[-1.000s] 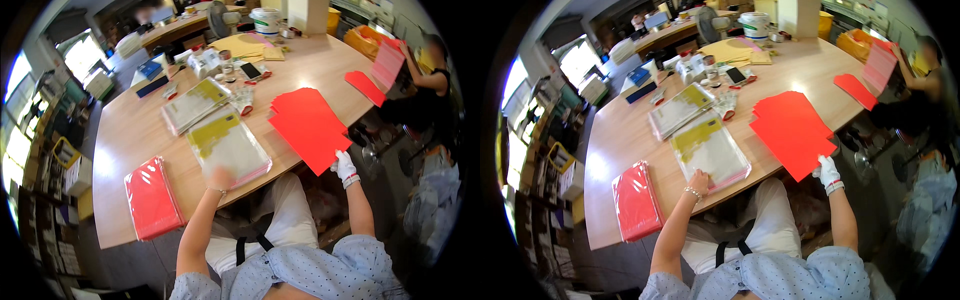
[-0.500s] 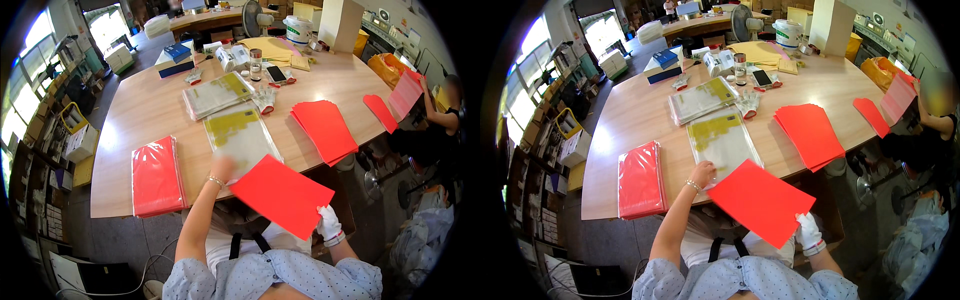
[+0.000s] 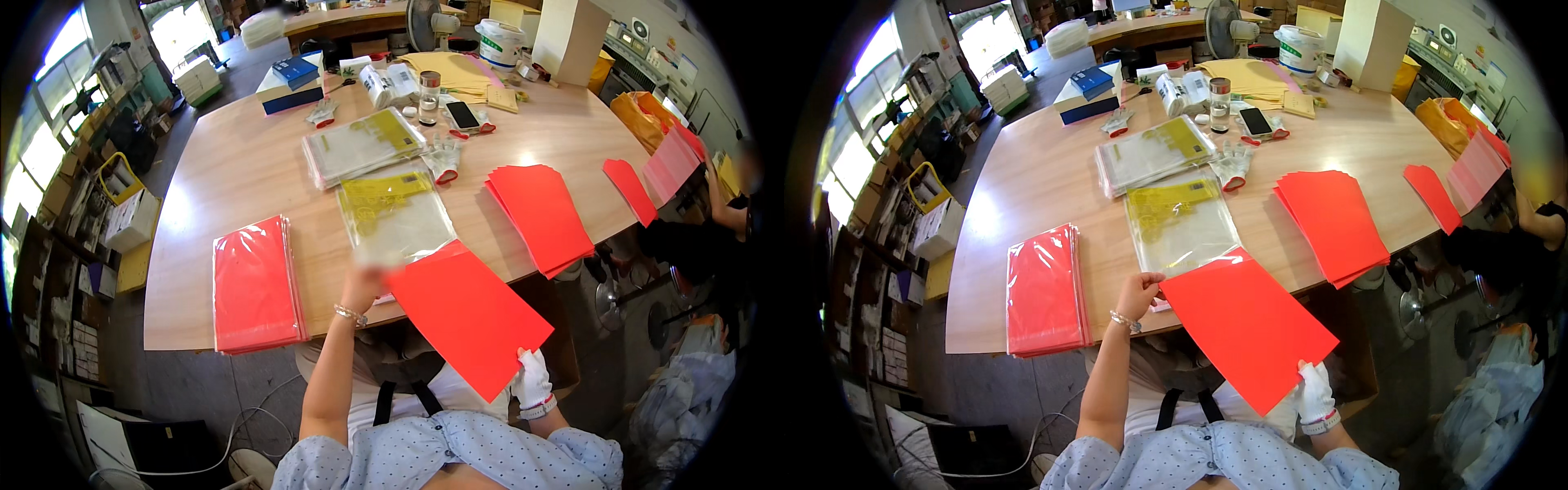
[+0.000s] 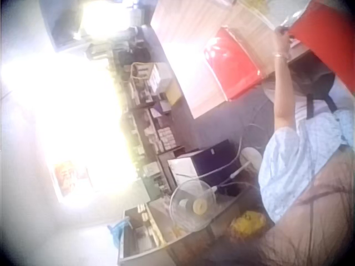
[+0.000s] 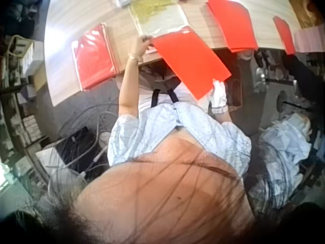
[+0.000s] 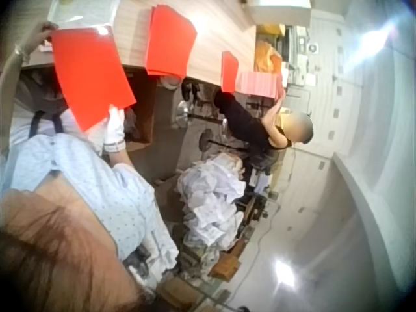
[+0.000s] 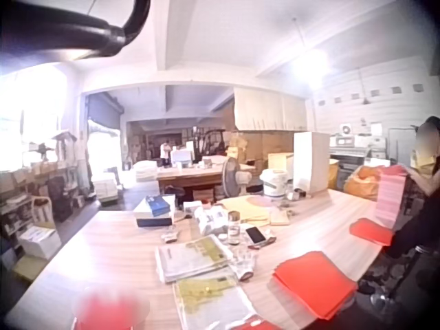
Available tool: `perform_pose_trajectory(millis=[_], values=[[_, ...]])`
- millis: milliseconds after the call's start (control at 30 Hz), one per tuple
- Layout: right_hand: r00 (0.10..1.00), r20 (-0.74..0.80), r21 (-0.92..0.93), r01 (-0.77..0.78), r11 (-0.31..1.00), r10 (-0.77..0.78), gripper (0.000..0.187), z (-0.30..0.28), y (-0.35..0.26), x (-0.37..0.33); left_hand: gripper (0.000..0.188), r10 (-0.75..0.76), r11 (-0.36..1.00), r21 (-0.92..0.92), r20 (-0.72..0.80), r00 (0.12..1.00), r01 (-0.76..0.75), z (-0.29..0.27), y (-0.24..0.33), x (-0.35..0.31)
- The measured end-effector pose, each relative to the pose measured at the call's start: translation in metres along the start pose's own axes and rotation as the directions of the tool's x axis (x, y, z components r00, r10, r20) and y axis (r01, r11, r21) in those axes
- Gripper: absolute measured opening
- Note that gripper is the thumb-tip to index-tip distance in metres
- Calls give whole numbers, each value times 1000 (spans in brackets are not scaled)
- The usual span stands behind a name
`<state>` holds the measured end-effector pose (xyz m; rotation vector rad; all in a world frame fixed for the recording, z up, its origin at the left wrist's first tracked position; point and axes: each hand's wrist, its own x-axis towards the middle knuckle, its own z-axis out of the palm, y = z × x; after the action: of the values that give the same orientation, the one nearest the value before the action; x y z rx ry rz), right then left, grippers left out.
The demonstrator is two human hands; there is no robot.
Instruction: The person sits at a table and repeatedly picks up red envelopes, places them into clear plastic sleeves, and stacks the packaged items. The person wears white gloves and handles the envelopes one by one, creating a growing pile of finished packages on the table.
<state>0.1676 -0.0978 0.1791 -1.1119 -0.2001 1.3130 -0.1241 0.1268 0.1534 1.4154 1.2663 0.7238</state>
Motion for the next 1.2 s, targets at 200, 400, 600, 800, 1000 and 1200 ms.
perform_pose_trajectory(millis=[200,400,600,800,1000,1200], values=[[994,110,-1,1,1000,-1,16,-3,-2,4,49,271,955,-37,-308,912,-296,40,-37,-13],[970,68,29,-234,972,232,14,14,-2,-16,44,201,752,-510,-425,882,-417,125,-40,-11],[962,83,-132,-248,960,261,12,10,29,8,37,323,944,128,-161,933,-305,213,-145,-42],[891,253,205,-431,879,378,16,35,76,103,30,-261,829,-472,146,954,299,208,-131,-64],[817,338,-170,-435,884,467,21,38,49,88,46,-139,670,-732,34,990,119,156,-122,-86],[595,791,-580,804,133,-144,9,95,60,66,41,-231,713,-659,101,968,239,101,-119,-95]])
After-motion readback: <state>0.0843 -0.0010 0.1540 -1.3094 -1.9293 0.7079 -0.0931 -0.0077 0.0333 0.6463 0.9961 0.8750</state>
